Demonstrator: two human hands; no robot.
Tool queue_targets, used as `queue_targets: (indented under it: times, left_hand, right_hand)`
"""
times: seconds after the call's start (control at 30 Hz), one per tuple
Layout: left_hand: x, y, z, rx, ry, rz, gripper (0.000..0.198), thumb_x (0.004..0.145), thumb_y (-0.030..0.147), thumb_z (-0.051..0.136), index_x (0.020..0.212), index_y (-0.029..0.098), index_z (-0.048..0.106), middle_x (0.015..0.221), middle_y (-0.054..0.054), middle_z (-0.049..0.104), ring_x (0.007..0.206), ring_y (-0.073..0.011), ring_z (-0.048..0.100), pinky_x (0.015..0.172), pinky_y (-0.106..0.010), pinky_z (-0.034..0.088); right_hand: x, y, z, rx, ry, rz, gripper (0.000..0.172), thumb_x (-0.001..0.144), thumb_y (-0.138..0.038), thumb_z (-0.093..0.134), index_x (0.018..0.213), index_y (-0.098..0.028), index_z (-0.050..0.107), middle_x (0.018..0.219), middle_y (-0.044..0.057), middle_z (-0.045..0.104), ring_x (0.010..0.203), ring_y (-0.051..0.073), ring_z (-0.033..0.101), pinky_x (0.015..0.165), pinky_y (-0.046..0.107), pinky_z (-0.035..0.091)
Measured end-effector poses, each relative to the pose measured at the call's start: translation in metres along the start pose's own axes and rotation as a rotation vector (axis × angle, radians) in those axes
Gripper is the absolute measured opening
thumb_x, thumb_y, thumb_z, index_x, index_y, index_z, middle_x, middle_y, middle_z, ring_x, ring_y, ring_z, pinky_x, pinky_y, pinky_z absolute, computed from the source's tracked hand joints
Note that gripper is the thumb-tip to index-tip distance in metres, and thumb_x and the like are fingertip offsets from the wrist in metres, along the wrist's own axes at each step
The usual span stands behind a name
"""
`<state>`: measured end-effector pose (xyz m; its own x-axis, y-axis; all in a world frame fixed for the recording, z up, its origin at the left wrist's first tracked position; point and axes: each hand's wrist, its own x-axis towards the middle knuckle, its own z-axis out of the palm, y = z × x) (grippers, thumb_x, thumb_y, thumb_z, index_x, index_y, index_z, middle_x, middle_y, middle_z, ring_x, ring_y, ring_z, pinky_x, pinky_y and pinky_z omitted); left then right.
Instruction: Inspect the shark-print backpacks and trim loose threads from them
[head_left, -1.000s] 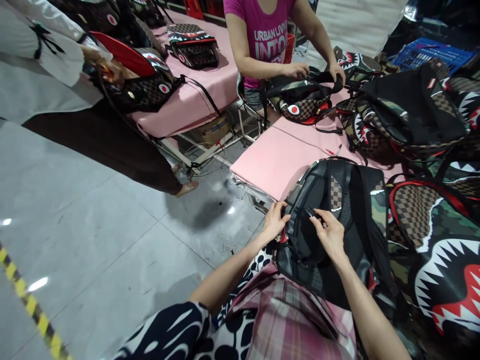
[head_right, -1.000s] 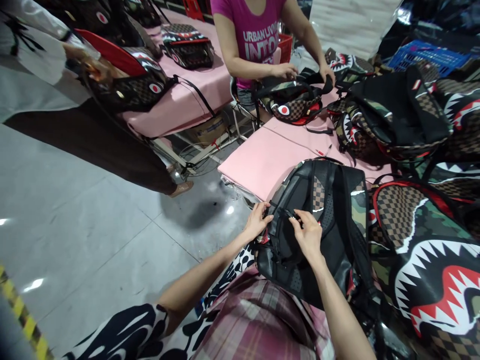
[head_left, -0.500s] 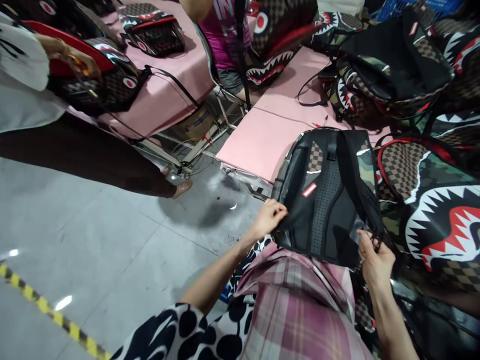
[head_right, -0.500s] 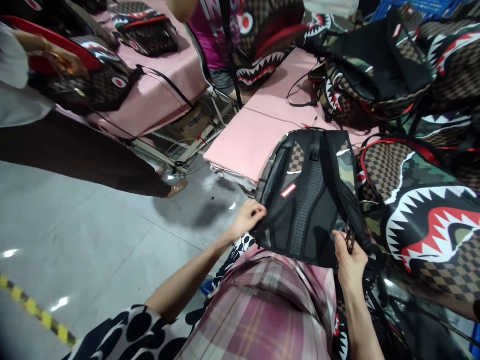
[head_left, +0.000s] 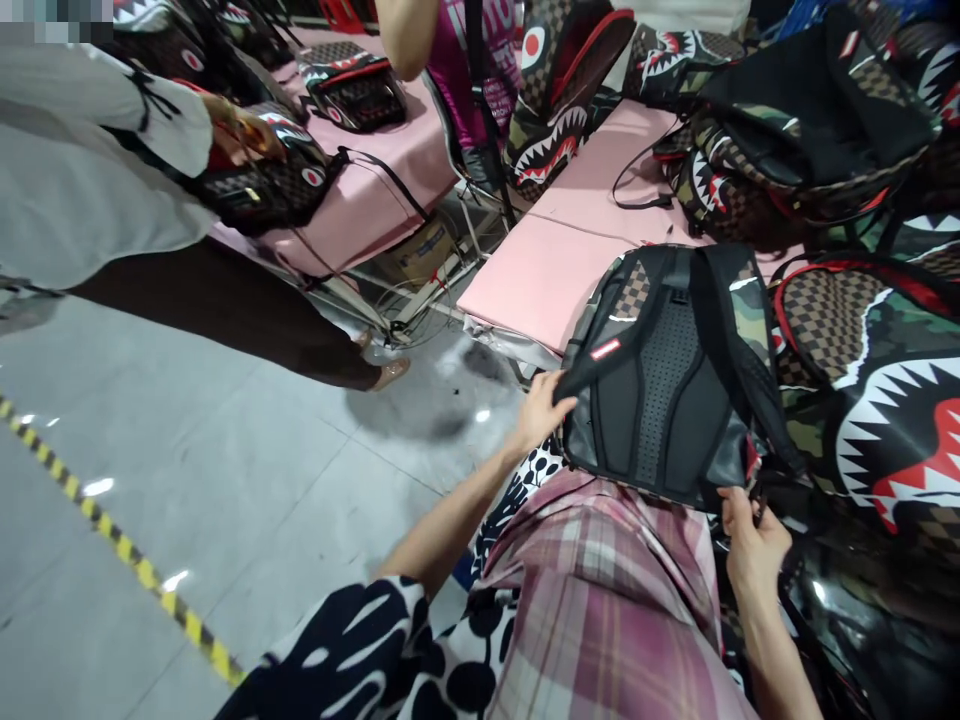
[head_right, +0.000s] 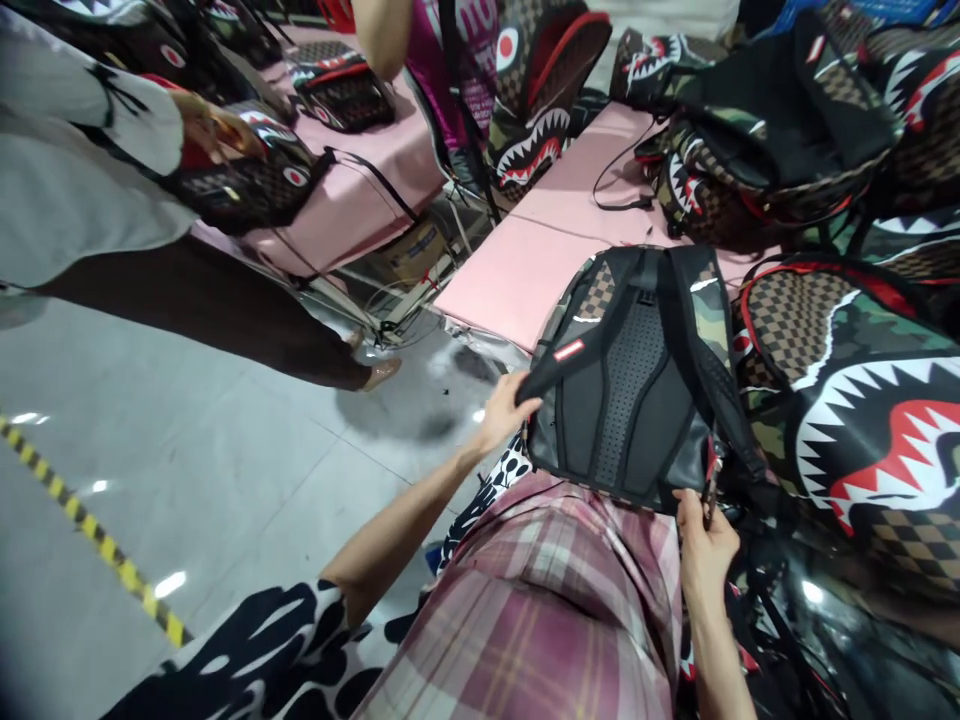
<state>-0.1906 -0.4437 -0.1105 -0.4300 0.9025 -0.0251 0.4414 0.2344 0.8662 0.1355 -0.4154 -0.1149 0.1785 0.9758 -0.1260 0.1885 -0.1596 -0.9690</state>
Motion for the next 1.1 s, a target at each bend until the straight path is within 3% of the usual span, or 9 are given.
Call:
queue_targets:
  times: [0.13,0.2,0.3,0.37,0.43,0.53,0.63,0.83,1.1]
  left_hand:
    - [0.033,-0.028,-0.013,-0.120,-0.086,-0.117,0.031,0.074,0.034,0.057,0.091,0.008,0.061,0.067,-0.004,0.060,0.062,-0.0159,0.057,0.059,-0.028,0.047]
    - [0.037,-0.036,-0.017,-0.131,-0.119,-0.101,0.031,0.073,0.035,0.059,0.089,0.008,0.062,0.067,-0.003,0.060,0.061,-0.0150,0.056,0.058,-0.026,0.046]
    - [0.031,-0.039,-0.022,-0.083,-0.066,-0.052,0.043,0.070,0.036,0.064,0.105,0.011,0.059,0.093,-0.007,0.064,0.084,-0.0203,0.058,0.075,-0.031,0.046]
    - [0.023,-0.036,-0.027,0.117,0.056,0.110,0.052,0.071,0.036,0.066,0.117,0.015,0.053,0.114,-0.010,0.057,0.105,-0.0255,0.051,0.090,-0.038,0.039]
    - [0.019,-0.030,-0.033,0.401,0.060,0.416,0.046,0.076,0.035,0.062,0.119,0.022,0.052,0.123,-0.009,0.053,0.120,-0.0274,0.039,0.099,-0.043,0.028]
    - [0.026,-0.014,-0.041,0.669,-0.239,0.846,0.026,0.087,0.030,0.049,0.111,0.028,0.057,0.121,-0.004,0.056,0.126,-0.0245,0.031,0.099,-0.043,0.022]
    - [0.048,0.008,-0.042,0.747,-0.478,1.018,0.020,0.088,0.034,0.046,0.097,0.025,0.061,0.111,-0.003,0.061,0.123,-0.0236,0.033,0.095,-0.041,0.021]
    - [0.081,0.041,-0.027,0.768,-0.663,1.047,0.020,0.083,0.038,0.054,0.076,0.021,0.061,0.086,-0.003,0.064,0.106,-0.0225,0.042,0.085,-0.039,0.020]
    - [0.087,0.028,-0.011,0.722,-0.599,1.018,0.018,0.080,0.031,0.058,0.067,0.019,0.061,0.077,-0.002,0.064,0.096,-0.0212,0.043,0.076,-0.037,0.020]
  right_hand:
    - [0.003,0.004,-0.003,-0.015,-0.006,-0.001,0.038,0.070,-0.049,0.063,0.074,-0.011,0.064,0.054,-0.005,0.039,0.049,0.007,0.032,0.044,0.022,0.023]
    - [0.004,0.006,-0.003,0.003,0.019,0.009,0.038,0.070,-0.049,0.063,0.074,-0.011,0.063,0.053,-0.006,0.036,0.048,0.007,0.030,0.043,0.022,0.022]
    - [0.003,0.009,-0.003,-0.009,0.048,0.006,0.038,0.069,-0.049,0.063,0.072,-0.011,0.063,0.053,-0.006,0.037,0.048,0.007,0.030,0.044,0.022,0.023]
    - [0.004,0.011,-0.003,-0.039,0.049,-0.002,0.040,0.070,-0.050,0.062,0.073,-0.011,0.064,0.053,-0.006,0.037,0.049,0.007,0.031,0.045,0.022,0.024]
    - [0.005,0.013,-0.004,-0.082,0.040,-0.019,0.041,0.071,-0.051,0.061,0.074,-0.010,0.064,0.053,-0.005,0.038,0.049,0.008,0.032,0.045,0.022,0.025]
    - [0.008,0.015,-0.006,-0.159,0.041,-0.053,0.044,0.072,-0.052,0.059,0.078,-0.010,0.066,0.054,-0.004,0.042,0.049,0.008,0.034,0.046,0.023,0.028]
    - [0.008,0.015,-0.006,-0.189,0.052,-0.065,0.045,0.072,-0.053,0.058,0.081,-0.009,0.066,0.053,-0.004,0.043,0.048,0.009,0.035,0.045,0.023,0.028]
    - [0.006,0.014,-0.001,-0.163,0.107,-0.064,0.046,0.073,-0.053,0.057,0.083,-0.009,0.065,0.051,-0.005,0.041,0.045,0.008,0.033,0.043,0.022,0.027]
    - [0.007,0.017,0.002,-0.213,0.126,-0.135,0.045,0.073,-0.053,0.057,0.082,-0.009,0.066,0.056,-0.002,0.051,0.052,0.011,0.045,0.049,0.024,0.036]
